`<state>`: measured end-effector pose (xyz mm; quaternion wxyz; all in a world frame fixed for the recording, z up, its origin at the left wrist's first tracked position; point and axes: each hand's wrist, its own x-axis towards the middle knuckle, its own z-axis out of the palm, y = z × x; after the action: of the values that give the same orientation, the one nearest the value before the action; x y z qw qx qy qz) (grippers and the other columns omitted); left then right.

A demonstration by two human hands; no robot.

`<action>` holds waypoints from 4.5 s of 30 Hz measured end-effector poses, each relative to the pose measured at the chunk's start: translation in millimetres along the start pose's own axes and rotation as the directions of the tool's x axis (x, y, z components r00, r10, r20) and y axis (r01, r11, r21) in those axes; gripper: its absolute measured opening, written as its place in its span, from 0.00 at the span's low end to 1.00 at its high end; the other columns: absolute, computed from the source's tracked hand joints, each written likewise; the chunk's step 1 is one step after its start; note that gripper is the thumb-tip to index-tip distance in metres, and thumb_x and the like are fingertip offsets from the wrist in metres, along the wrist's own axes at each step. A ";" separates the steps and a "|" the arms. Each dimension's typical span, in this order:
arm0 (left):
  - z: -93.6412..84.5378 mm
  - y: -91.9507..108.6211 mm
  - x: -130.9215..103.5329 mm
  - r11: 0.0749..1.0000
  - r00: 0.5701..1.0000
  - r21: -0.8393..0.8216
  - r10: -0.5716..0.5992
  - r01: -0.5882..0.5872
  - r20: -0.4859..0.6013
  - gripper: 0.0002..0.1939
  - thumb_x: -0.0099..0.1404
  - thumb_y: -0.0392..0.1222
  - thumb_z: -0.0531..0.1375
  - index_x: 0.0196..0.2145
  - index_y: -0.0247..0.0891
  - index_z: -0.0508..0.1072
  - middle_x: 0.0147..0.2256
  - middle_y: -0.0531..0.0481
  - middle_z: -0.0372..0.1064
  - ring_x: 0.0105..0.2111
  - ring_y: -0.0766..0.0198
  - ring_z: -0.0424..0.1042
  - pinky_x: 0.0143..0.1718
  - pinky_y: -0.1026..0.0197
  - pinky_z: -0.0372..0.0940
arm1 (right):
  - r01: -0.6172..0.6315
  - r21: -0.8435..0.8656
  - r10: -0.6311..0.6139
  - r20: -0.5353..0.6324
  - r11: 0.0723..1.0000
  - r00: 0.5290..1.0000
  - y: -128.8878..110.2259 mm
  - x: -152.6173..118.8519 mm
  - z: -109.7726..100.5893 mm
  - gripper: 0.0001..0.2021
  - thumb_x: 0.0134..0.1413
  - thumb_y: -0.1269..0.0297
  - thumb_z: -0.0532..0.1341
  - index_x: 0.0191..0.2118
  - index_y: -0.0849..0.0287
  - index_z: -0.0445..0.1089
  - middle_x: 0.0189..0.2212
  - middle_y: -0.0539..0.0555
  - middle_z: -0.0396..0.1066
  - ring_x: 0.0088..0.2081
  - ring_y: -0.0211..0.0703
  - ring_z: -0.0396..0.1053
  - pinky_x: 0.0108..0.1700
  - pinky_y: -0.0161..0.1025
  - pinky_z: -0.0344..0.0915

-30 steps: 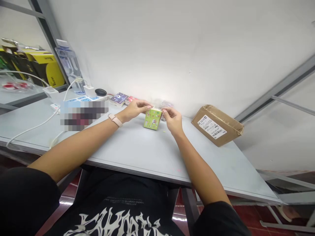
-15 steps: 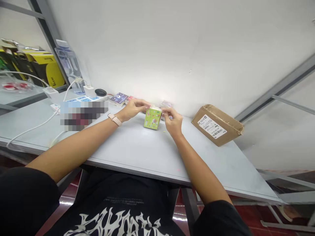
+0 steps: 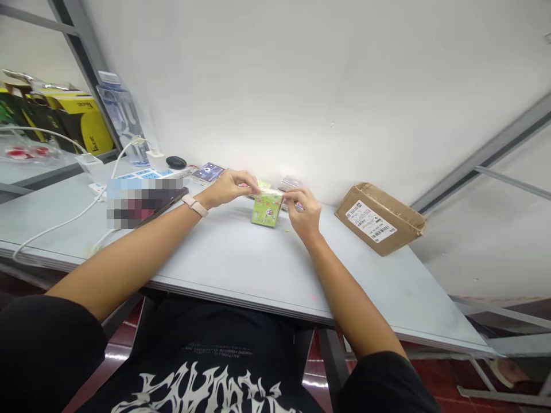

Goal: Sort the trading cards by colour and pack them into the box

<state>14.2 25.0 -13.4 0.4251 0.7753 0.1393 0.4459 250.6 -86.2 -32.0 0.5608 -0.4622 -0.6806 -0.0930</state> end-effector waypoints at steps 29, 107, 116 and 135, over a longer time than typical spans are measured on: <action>10.3 21.9 -0.7 0.877 0.921 -0.294 -0.389 0.380 0.028 0.14 0.54 0.44 0.78 0.35 0.32 0.85 0.33 0.43 0.81 0.34 0.60 0.78 0.38 0.56 0.75 | -0.607 0.518 0.547 0.286 0.603 0.787 3.6 7.6 0.2 0.23 0.36 0.47 0.83 0.34 0.55 0.80 0.31 0.52 0.82 0.35 0.48 0.81 0.43 0.48 0.80; 41.2 -0.7 -7.5 0.646 0.964 -0.716 -0.205 0.263 0.169 0.27 0.59 0.60 0.77 0.45 0.35 0.82 0.48 0.41 0.82 0.50 0.55 0.80 0.54 0.56 0.70 | -0.642 0.765 0.646 0.469 0.044 0.603 -38.3 -10.3 36.0 0.08 0.59 0.54 0.73 0.37 0.50 0.76 0.36 0.47 0.84 0.37 0.42 0.82 0.34 0.35 0.79; 43.4 -11.2 -9.9 0.657 0.943 -0.679 -0.267 0.328 0.197 0.26 0.69 0.60 0.70 0.54 0.37 0.80 0.52 0.39 0.82 0.46 0.56 0.83 0.52 0.55 0.74 | -0.606 0.794 0.709 0.404 0.042 0.579 -40.9 -7.8 33.8 0.12 0.59 0.50 0.73 0.41 0.51 0.78 0.38 0.49 0.84 0.37 0.43 0.81 0.32 0.36 0.77; 34.6 -2.2 -10.7 0.690 0.853 -0.507 -0.466 0.517 0.236 0.26 0.55 0.46 0.81 0.48 0.33 0.81 0.49 0.36 0.82 0.43 0.55 0.83 0.45 0.54 0.76 | -0.754 0.552 0.686 0.394 0.356 0.612 -0.1 -17.6 33.6 0.21 0.48 0.42 0.76 0.35 0.51 0.74 0.27 0.48 0.76 0.29 0.46 0.75 0.30 0.43 0.73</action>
<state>36.5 1.5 -29.6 0.7397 0.5716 0.1876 0.3015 226.8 -73.9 -58.9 0.6364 -0.4801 -0.4169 0.4366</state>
